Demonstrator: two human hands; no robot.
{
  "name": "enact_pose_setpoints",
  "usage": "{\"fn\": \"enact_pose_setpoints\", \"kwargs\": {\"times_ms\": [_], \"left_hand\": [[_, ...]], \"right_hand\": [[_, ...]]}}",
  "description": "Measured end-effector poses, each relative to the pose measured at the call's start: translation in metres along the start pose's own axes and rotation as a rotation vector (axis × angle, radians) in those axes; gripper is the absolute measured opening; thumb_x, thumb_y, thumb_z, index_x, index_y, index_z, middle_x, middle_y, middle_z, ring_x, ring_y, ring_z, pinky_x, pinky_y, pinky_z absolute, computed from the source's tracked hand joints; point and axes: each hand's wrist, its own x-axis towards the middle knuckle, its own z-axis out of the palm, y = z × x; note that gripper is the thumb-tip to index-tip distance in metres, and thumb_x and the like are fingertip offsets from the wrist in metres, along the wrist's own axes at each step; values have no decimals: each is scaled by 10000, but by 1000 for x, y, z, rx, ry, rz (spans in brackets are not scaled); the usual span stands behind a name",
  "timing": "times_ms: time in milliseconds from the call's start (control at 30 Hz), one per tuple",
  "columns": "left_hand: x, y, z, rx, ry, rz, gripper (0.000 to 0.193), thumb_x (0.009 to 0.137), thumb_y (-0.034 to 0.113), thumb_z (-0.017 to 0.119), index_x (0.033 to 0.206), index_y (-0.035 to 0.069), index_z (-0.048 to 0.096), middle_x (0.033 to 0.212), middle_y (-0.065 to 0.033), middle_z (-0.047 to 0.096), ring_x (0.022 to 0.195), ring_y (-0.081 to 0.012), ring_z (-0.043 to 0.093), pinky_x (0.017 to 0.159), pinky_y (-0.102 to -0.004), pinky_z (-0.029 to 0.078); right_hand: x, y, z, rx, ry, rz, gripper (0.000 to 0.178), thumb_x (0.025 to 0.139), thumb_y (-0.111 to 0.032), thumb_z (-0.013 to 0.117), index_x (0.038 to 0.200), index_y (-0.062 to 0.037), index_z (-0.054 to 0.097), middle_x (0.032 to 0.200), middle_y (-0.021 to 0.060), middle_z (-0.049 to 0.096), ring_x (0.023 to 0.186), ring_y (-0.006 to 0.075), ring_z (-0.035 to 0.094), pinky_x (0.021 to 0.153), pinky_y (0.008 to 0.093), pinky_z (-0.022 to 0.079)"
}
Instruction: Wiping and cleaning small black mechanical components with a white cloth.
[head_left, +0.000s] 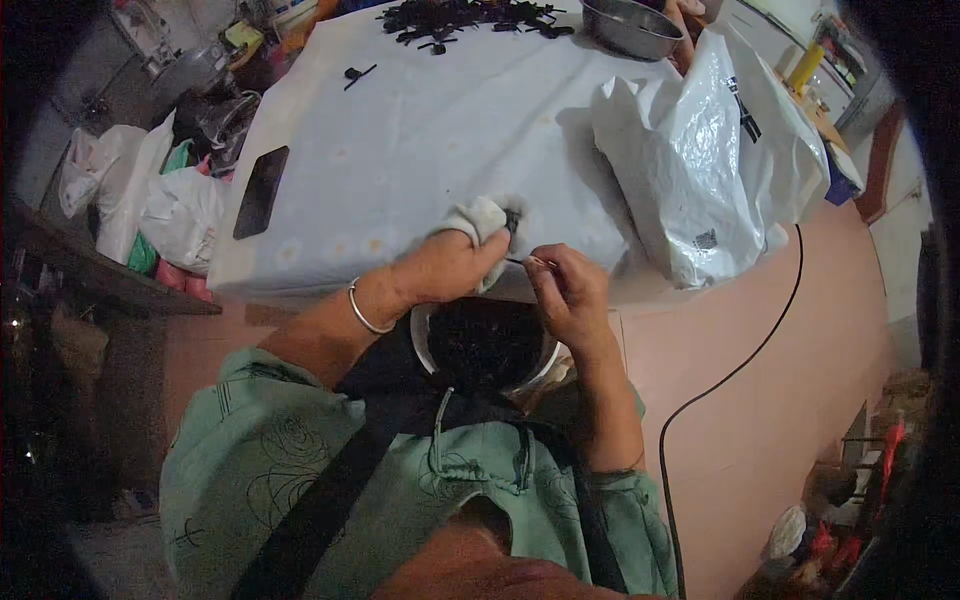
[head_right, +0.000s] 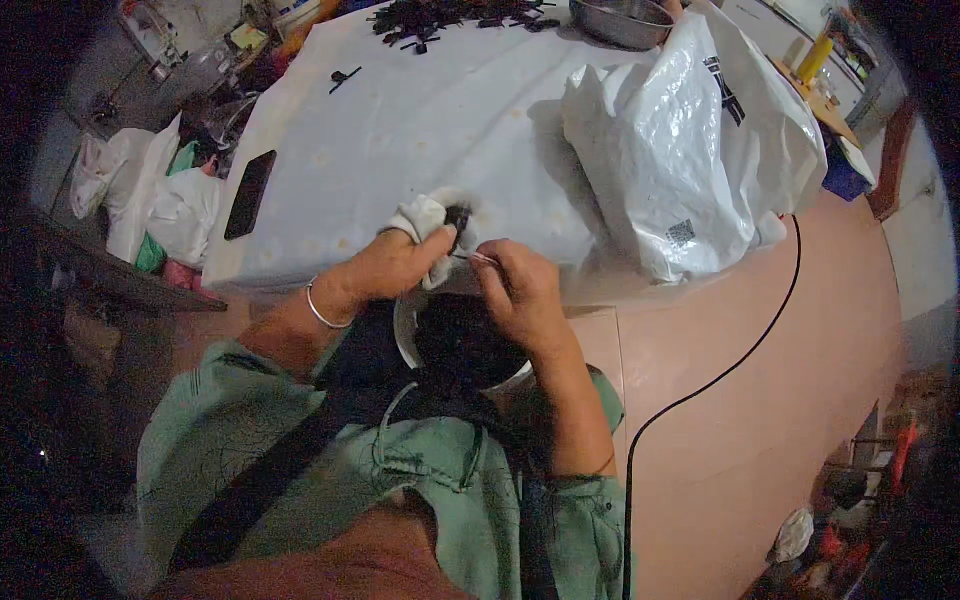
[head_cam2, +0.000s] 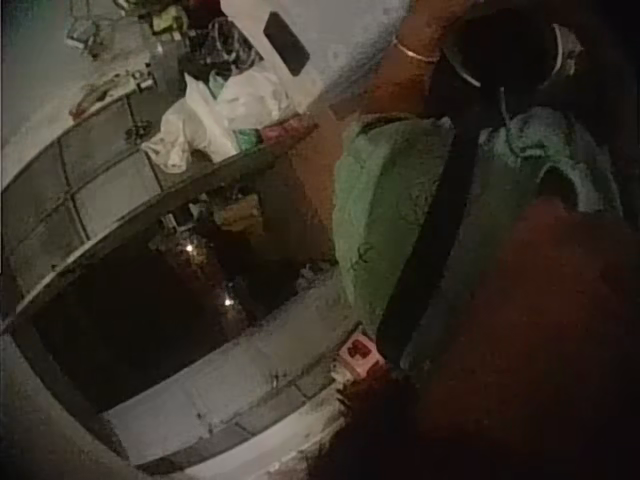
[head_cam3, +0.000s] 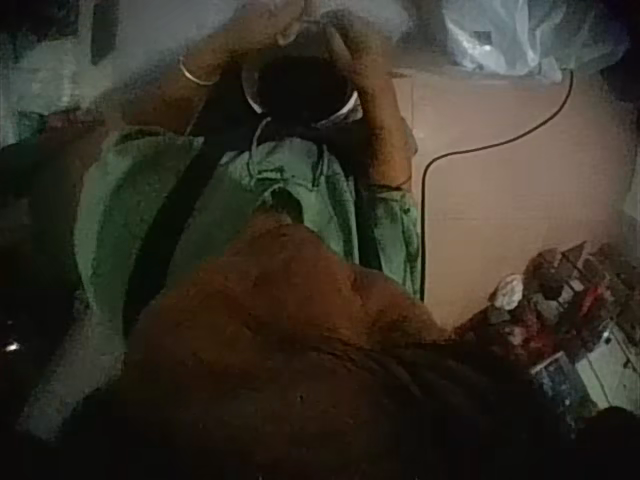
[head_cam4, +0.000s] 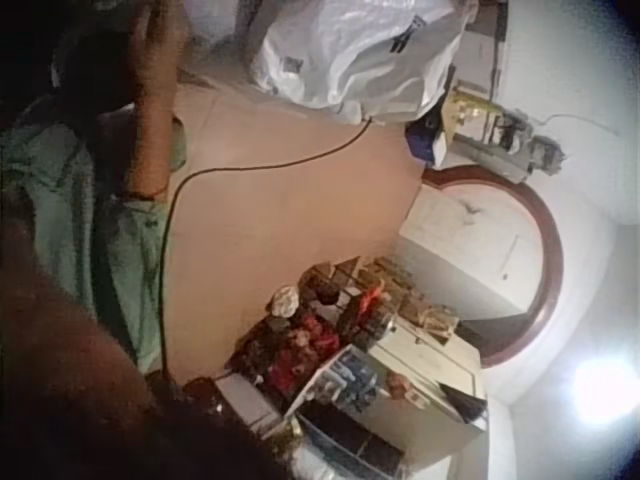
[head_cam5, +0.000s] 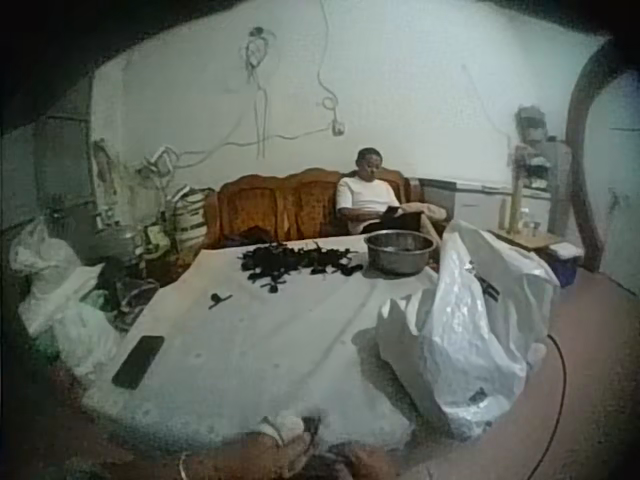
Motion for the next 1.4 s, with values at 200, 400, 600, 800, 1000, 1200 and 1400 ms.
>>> {"fn": "enact_pose_setpoints", "kwargs": {"times_ms": [200, 400, 600, 800, 1000, 1200, 1400], "left_hand": [[-2, 0, 2, 84, -361, -7, 338, 835, 91, 425, 1170, 46, 416, 914, -40, 527, 857, -104, 494, 767, -240, 405], [-4, -2, 6, 131, -213, -37, 297, 841, 97, 416, 1135, 59, 426, 841, -4, 491, 766, -95, 472, 673, -256, 422], [-2, -2, 14, 344, -72, 183, 275, 844, 136, 417, 1103, 48, 433, 794, -13, 483, 732, -113, 471, 629, -284, 417], [-6, -15, 10, 541, -132, 214, 207, 813, 170, 439, 936, 5, 462, 904, -180, 531, 877, -310, 518, 754, -364, 404], [-9, -13, -23, 610, -215, 590, 313, 806, 210, 509, 1050, 15, 482, 918, -198, 559, 826, -325, 542, 707, -336, 425], [35, -13, -149, 807, 167, -65, 292, 816, 257, 482, 1014, 45, 512, 881, -180, 579, 835, -327, 548, 756, -370, 420], [155, -43, -288, 1079, 674, -280, 300, 798, 213, 397, 899, 9, 594, 978, -209, 568, 896, -369, 553, 777, -422, 427]], "right_hand": [[3, 3, 13, 55, 286, -293, 86, 763, -79, 609, 769, -27, 540, 623, 87, 535, 518, 166, 498, 502, 269, 406], [1, -6, 5, 22, 185, 95, 128, 830, -103, 543, 751, -12, 501, 634, 1, 443, 596, 59, 393, 531, 197, 350], [-1, 7, 10, 106, -17, 110, 257, 887, -217, 447, 772, 10, 486, 578, 138, 460, 520, 163, 397, 511, 304, 380], [0, 10, 18, 171, -78, 179, 268, 888, -215, 440, 774, 22, 495, 611, 158, 480, 559, 165, 421, 549, 295, 387], [3, 5, 5, 128, -235, 213, 292, 902, -227, 421, 720, -12, 499, 597, -37, 421, 570, 43, 359, 504, 206, 329], [-1, 16, 4, 297, -60, 263, 277, 894, -196, 424, 660, -49, 436, 559, -28, 392, 485, 49, 348, 443, 201, 304], [9, 11, 13, 169, -49, 216, 220, 867, -138, 460, 685, -13, 459, 578, -8, 403, 533, 61, 361, 476, 209, 313]]}}
